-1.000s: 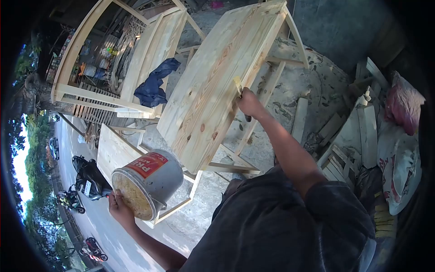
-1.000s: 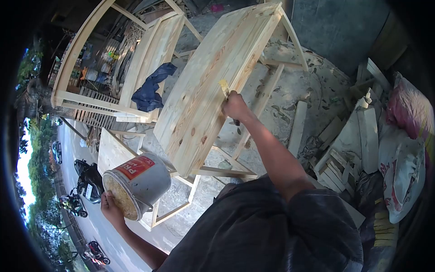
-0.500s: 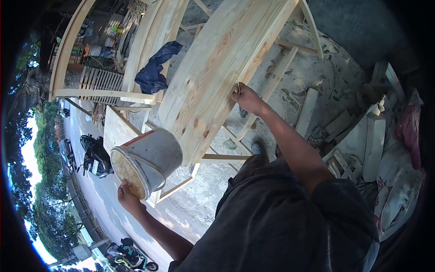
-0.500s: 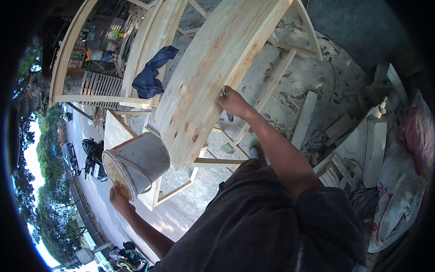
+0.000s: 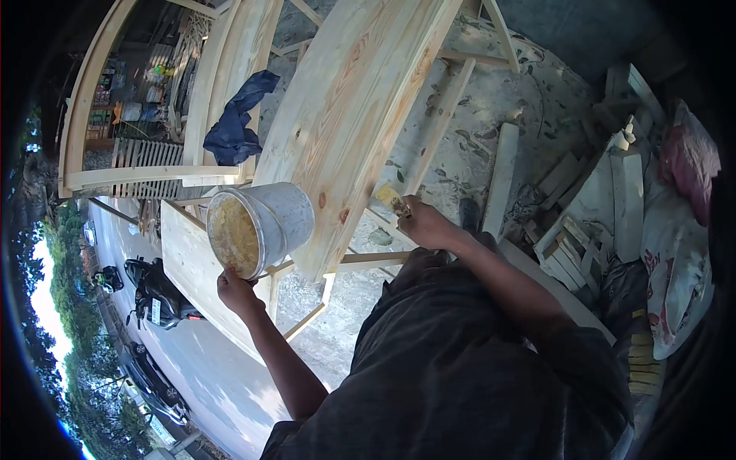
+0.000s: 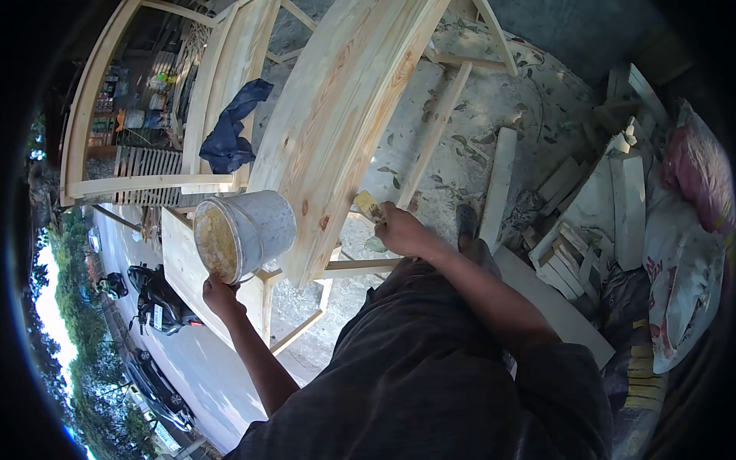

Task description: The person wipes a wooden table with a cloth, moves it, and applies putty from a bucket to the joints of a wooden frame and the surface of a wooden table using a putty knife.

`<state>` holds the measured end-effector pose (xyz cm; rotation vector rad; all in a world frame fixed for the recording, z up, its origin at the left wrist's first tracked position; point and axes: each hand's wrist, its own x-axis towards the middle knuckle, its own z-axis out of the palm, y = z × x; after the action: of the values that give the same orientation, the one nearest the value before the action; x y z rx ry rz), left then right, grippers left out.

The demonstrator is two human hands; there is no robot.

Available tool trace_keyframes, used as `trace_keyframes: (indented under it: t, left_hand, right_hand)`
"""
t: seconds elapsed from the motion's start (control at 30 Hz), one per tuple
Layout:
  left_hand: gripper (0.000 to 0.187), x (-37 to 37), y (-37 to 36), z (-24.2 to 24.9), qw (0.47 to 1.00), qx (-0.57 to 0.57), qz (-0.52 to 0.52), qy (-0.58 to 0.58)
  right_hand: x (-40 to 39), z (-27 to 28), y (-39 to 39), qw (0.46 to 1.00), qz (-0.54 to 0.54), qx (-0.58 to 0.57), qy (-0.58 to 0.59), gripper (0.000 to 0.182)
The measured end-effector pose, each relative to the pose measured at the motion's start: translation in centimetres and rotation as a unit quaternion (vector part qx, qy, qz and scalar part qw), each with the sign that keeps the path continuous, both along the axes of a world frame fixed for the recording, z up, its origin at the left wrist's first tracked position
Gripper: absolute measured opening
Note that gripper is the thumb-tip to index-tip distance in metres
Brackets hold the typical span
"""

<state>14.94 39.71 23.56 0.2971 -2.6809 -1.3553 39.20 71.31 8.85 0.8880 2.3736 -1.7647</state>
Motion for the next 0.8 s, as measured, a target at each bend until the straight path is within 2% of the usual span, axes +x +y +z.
trace_keyframes:
  t: [0.07,0.13,0.2,0.3,0.33,0.43,0.47,0.5,0.57,0.67,0.77,0.8]
  left_hand:
    - [0.042,-0.2,0.0,-0.6,0.999,-0.041,-0.012,0.014]
    - [0.043,-0.2,0.4,-0.9,0.995,-0.09,-0.015,0.028]
    - [0.044,-0.8,0.9,-2.3,0.997,-0.066,0.002,0.041]
    - [0.044,-3.0,0.1,-4.5,0.999,0.025,0.036,0.001]
    - [0.043,-4.2,-0.5,-5.3,0.995,0.08,0.049,-0.036]
    - [0.044,-5.8,-0.3,-6.4,0.973,0.185,0.11,-0.087]
    - [0.048,-6.1,-0.6,-6.7,0.968,0.205,0.102,-0.1]
    - [0.055,-6.8,-1.4,-7.6,0.972,0.192,0.063,-0.118]
    - [0.07,-7.4,-1.3,-9.0,0.976,0.186,0.055,-0.102]
    - [0.081,-4.9,1.1,-7.3,0.969,0.222,0.107,-0.021]
    - [0.082,-4.4,-0.7,-8.5,0.985,0.167,-0.046,0.021]
    - [0.079,-4.5,-1.4,-8.8,0.988,0.12,-0.098,-0.008]
  right_hand:
    - [0.5,-0.6,-2.2,0.993,0.011,0.021,0.114,0.052]
    - [0.4,0.4,-4.3,0.994,-0.005,0.072,0.082,0.051]
    - [-0.3,1.2,-5.7,0.992,-0.025,0.107,0.066,0.05]
    - [-1.3,-0.2,-6.6,0.978,-0.095,0.112,0.145,0.051]
    - [-2.1,-1.2,-6.4,0.972,-0.132,0.08,0.179,0.043]
    - [-4.4,0.1,-5.4,0.965,-0.185,-0.144,0.122,0.029]
    - [-5.2,-0.1,-5.2,0.965,-0.166,-0.152,0.131,0.023]
    - [-5.8,0.9,-5.1,0.966,-0.164,-0.159,0.121,0.023]
    - [-6.8,2.7,-4.8,0.966,-0.164,-0.171,0.103,0.021]
    - [-7.0,0.4,-3.7,0.964,-0.132,-0.2,0.113,0.024]
    - [-7.2,1.4,-3.6,0.97,-0.124,-0.19,0.088,0.027]
    - [-7.3,1.9,-3.5,0.973,-0.121,-0.185,0.069,0.027]
